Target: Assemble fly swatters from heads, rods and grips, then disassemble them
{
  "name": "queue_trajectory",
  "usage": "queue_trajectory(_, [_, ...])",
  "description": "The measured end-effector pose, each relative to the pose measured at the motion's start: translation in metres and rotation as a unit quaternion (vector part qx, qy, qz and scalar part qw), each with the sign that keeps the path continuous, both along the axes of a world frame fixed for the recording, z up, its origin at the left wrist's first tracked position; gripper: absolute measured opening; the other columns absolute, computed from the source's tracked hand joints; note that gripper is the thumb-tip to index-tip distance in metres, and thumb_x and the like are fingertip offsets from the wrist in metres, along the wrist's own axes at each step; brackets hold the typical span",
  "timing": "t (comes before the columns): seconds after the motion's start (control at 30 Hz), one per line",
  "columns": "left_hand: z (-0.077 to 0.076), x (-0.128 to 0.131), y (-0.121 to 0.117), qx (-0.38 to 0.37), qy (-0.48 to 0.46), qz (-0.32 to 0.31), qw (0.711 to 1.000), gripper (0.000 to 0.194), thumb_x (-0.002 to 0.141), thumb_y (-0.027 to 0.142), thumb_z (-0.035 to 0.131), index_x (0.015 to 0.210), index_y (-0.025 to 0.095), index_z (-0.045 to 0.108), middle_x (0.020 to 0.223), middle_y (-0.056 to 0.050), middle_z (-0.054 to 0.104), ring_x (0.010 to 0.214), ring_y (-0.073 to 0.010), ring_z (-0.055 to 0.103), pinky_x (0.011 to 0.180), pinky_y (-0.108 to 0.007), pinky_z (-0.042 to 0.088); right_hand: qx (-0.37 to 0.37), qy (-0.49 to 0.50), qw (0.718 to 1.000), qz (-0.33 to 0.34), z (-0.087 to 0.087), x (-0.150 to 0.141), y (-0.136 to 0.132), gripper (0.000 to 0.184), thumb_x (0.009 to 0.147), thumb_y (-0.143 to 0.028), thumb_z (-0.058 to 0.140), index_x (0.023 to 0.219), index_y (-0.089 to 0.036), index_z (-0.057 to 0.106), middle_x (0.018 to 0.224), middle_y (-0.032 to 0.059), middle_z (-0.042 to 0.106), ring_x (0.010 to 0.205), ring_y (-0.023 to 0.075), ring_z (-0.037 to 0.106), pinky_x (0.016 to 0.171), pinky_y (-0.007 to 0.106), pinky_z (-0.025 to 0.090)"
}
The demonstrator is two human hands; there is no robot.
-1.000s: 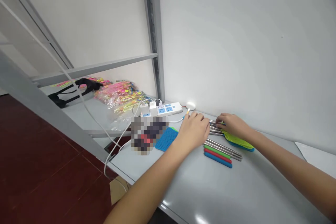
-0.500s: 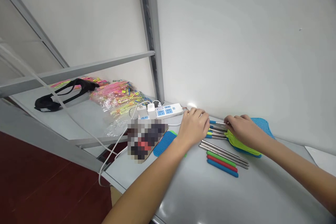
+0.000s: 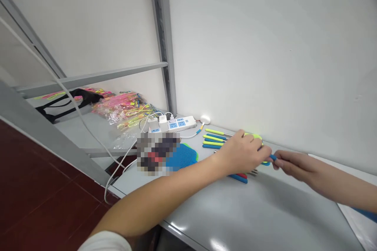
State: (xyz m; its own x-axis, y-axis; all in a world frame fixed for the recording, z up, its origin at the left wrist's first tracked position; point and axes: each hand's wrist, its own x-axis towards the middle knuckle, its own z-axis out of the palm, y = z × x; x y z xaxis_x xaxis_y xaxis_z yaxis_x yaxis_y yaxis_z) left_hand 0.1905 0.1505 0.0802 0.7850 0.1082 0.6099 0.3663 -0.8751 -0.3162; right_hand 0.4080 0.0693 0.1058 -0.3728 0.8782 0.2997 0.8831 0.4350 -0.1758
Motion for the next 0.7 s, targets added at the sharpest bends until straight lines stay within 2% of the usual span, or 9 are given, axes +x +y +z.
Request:
queue_trajectory(0.03, [-0.001,-0.001,-0.008,-0.006,0.019,-0.011,1.000,0.038,0.102,0.038,0.031,0.089,0.016,0.059,0.073,-0.007,0.062,0.067,-0.0230,0.062,0.060,-0.035,0.035,-0.063,0.002,0.998,0.025,-0.003,0.001,-0.009,0.020,0.097,-0.039,0.046,0.096,-0.031,0.065,0.078,-0.0017,0.073,0.063,0.0164,0.067,0.051,0.023,0.049])
queue_trajectory(0.1, [-0.005,-0.006,-0.026,-0.044,0.064,-0.021,0.997,0.040,0.101,0.042,0.031,0.088,0.016,0.059,0.066,-0.006,0.062,0.058,-0.0221,0.062,0.051,-0.032,0.035,-0.123,0.003,0.991,0.042,-0.011,-0.002,-0.028,0.022,0.098,-0.036,0.042,0.094,-0.032,0.063,0.080,-0.0009,0.074,0.063,0.0181,0.068,0.049,0.025,0.049])
queue_trajectory(0.17, [-0.011,-0.016,-0.046,-0.114,0.109,0.001,0.988,0.042,0.100,0.046,0.033,0.087,0.016,0.058,0.063,-0.006,0.063,0.053,-0.0215,0.063,0.045,-0.029,0.034,-0.117,-0.020,0.993,0.028,-0.023,-0.013,-0.045,0.024,0.098,-0.035,0.041,0.082,-0.032,0.060,0.072,-0.0004,0.072,0.052,0.0193,0.063,0.042,0.029,0.043])
queue_trajectory(0.27, [-0.013,-0.032,-0.071,-0.213,0.163,0.045,0.962,0.036,0.098,0.045,0.040,0.090,0.015,0.057,0.067,-0.007,0.067,0.053,-0.0229,0.065,0.042,-0.029,0.037,-0.128,-0.080,0.988,0.028,-0.036,-0.032,-0.063,0.023,0.093,-0.019,0.043,0.074,-0.028,0.051,0.058,-0.0029,0.065,0.042,0.0175,0.055,0.041,0.028,0.033])
queue_trajectory(0.43, [0.002,-0.052,-0.086,-0.361,0.232,0.081,0.900,0.035,0.099,0.044,0.036,0.097,0.017,0.057,0.066,-0.006,0.067,0.053,-0.0233,0.064,0.041,-0.028,0.033,0.012,-0.155,0.981,0.113,-0.039,-0.048,-0.069,0.024,0.079,-0.002,0.044,0.079,-0.025,0.047,0.061,-0.0030,0.060,0.044,0.0172,0.056,0.046,0.029,0.030])
queue_trajectory(0.53, [0.010,-0.058,-0.081,-0.469,0.245,0.052,0.847,0.033,0.098,0.043,0.035,0.086,0.020,0.055,0.063,-0.003,0.062,0.053,-0.0195,0.057,0.043,-0.027,0.029,0.097,-0.182,0.968,0.139,-0.035,-0.050,-0.068,0.026,0.076,0.000,0.041,0.078,-0.025,0.044,0.061,-0.0027,0.056,0.045,0.0172,0.053,0.049,0.031,0.031])
queue_trajectory(0.6, [0.011,-0.058,-0.075,-0.584,0.243,0.009,0.775,0.034,0.098,0.041,0.033,0.077,0.021,0.051,0.062,0.000,0.056,0.054,-0.0156,0.051,0.047,-0.025,0.032,0.138,-0.194,0.961,0.143,-0.034,-0.052,-0.068,0.023,0.077,-0.002,0.041,0.077,-0.025,0.043,0.061,-0.0023,0.054,0.046,0.0177,0.050,0.051,0.032,0.031])
queue_trajectory(0.63, [0.010,-0.057,-0.071,-0.660,0.244,-0.005,0.711,0.035,0.099,0.043,0.033,0.075,0.021,0.048,0.061,0.001,0.052,0.053,-0.0139,0.047,0.049,-0.025,0.034,0.151,-0.202,0.957,0.146,-0.034,-0.053,-0.068,0.021,0.079,-0.004,0.041,0.076,-0.025,0.043,0.061,-0.0022,0.052,0.047,0.0180,0.049,0.051,0.033,0.031])
queue_trajectory(0.7, [0.006,-0.056,-0.064,-0.813,0.243,-0.026,0.528,0.037,0.097,0.050,0.037,0.075,0.022,0.044,0.058,0.005,0.041,0.046,-0.0108,0.038,0.047,-0.023,0.032,0.168,-0.221,0.949,0.152,-0.034,-0.055,-0.067,0.018,0.083,-0.009,0.042,0.076,-0.025,0.044,0.062,-0.0017,0.051,0.049,0.0184,0.047,0.053,0.034,0.030])
